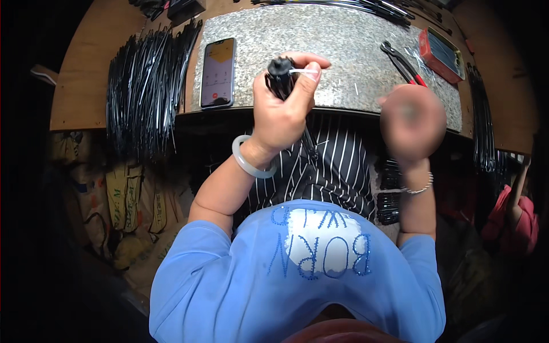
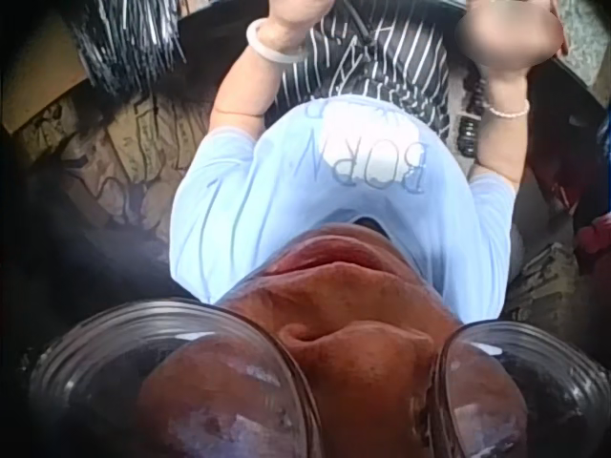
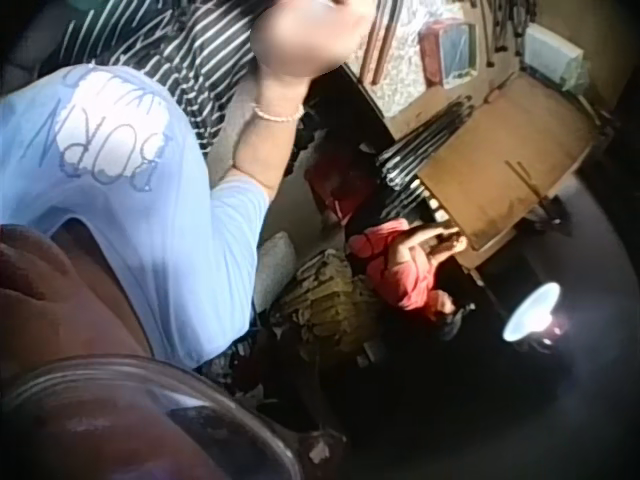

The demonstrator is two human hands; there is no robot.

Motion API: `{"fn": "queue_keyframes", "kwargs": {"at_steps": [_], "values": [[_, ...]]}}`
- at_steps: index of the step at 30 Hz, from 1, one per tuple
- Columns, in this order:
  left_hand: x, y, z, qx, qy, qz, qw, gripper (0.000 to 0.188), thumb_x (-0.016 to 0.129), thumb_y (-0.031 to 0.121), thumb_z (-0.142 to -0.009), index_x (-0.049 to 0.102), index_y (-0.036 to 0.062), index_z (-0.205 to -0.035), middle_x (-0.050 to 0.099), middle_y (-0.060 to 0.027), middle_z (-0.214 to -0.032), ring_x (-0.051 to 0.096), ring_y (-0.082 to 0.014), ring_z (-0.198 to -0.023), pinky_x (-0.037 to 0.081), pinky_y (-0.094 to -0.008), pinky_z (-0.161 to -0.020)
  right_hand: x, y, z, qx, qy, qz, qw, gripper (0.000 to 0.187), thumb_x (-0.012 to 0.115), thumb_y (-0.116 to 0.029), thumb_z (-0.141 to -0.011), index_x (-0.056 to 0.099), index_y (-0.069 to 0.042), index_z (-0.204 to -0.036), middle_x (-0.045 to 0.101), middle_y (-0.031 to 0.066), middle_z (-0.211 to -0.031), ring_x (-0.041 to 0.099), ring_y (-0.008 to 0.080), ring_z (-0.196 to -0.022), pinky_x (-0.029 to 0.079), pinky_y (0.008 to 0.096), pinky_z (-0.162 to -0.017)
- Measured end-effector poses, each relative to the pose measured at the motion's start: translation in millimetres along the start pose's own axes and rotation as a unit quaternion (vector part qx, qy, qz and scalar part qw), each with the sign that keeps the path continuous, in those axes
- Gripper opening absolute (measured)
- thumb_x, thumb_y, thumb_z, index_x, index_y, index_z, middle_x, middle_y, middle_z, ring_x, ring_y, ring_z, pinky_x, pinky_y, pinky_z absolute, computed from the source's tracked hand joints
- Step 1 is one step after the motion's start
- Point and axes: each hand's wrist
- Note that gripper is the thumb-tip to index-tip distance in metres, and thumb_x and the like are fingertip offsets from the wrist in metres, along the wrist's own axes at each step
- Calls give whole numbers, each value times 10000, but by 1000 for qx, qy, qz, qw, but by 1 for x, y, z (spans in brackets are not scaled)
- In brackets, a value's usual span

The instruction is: Assembling and securing bundles of black flexible strips into plastic hubs using pliers.

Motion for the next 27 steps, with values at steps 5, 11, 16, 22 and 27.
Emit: {"fn": "queue_keyframes", "kwargs": {"at_steps": [5,11,16,22,27], "values": [[-12,6,-5,-17,9,32,999,119,517,14,-857,611,6,-930,520,18,-635,379,-38,-499,314,-163,-467,-61,84,15,66,-122,353,925,224,679,-219,-802,564,-65,-915,573,58,-888,533,179,-766,448,287,-675],[-8,3,-8,11,9,-25,1000,118,509,12,-855,620,9,-897,479,35,-586,353,-33,-486,281,-168,-450,-75,88,18,131,-159,207,956,217,674,-185,-797,589,-51,-945,537,71,-945,507,186,-782,438,283,-689],[-10,-2,-12,9,26,-50,998,121,508,4,-848,620,13,-894,464,43,-575,346,-30,-481,271,-170,-442,-76,1,-11,116,-188,112,969,226,695,-150,-758,627,-58,-953,519,67,-955,499,184,-763,444,279,-664],[-6,-7,-15,3,52,-58,997,132,509,-13,-836,618,21,-901,469,47,-580,349,-27,-483,275,-173,-436,-65,-45,-28,-118,-177,291,933,222,726,-132,-708,669,-88,-918,524,68,-959,510,167,-722,456,261,-609],[-11,-12,-16,19,41,-80,996,126,515,47,-888,606,11,-969,460,40,-551,354,-23,-436,278,-159,-392,-62,-43,-28,-189,-148,316,918,217,733,-132,-703,673,-101,-909,542,72,-985,519,164,-690,458,251,-572]]}}
Point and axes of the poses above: each hand's wrist, its own z-axis away from the middle knuckle, its own x-axis out of the palm, y = z × x
